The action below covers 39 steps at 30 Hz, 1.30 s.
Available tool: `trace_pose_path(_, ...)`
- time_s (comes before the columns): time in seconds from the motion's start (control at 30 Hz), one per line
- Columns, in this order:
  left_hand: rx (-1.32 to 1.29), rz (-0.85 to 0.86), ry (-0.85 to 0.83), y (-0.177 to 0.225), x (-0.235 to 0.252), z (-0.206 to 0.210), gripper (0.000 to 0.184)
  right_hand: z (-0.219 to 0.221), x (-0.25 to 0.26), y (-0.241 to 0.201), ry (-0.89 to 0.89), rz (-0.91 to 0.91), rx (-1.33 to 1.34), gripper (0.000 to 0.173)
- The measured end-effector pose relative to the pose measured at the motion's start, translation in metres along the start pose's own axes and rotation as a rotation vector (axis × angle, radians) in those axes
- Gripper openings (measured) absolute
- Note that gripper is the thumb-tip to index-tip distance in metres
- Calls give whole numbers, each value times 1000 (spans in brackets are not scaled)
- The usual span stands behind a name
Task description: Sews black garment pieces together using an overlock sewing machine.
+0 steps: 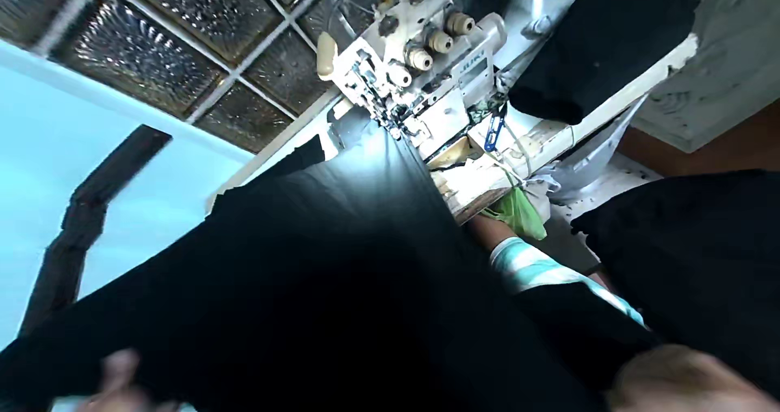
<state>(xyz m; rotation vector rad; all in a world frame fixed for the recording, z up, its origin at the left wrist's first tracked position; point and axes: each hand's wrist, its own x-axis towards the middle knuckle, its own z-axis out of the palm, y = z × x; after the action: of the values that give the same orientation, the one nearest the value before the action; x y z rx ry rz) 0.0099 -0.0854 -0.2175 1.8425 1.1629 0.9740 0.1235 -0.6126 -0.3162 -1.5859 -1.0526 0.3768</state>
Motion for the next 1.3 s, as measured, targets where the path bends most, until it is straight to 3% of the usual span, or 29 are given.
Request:
trace_pose_path(0.1,669,79,-222,-110,38,20,42,58,-8,83,-57,338,-178,23)
trace_pose_path(0.2,981,38,-171,-121,38,45,39,61,2,98,-192,589,-219,23)
trace_pose_path(0.4,960,40,-123,-106,22,50,40,39,6,81,-381,640,-224,25)
trace_pose_path(0.57,1045,91,-67,-111,14,58,44,42,39,121,-550,849,-309,35)
trace_pose_path(0.8,1131,109,-66,-115,13,57,44,50,80,158,-680,848,-383,32)
trace_pose_path(0.93,1174,88,-67,-114,12,61,43,51,69,159,-587,803,-348,32)
trace_pose_path(1.0,1182,76,-73,-112,12,62,43,43,74,155,-493,728,-296,45)
trace_pose_path(1.07,1169,65,-80,-110,15,60,46,30,88,143,-281,564,-207,53)
trace_pose_path(1.13,1102,74,-82,-101,15,59,53,16,113,124,1,396,-158,46)
trace_pose_path(1.2,987,170,-62,-80,9,65,60,7,148,111,254,302,-126,42)
trace_pose_path(1.3,715,509,-42,-36,-11,97,60,5,206,108,438,278,98,59)
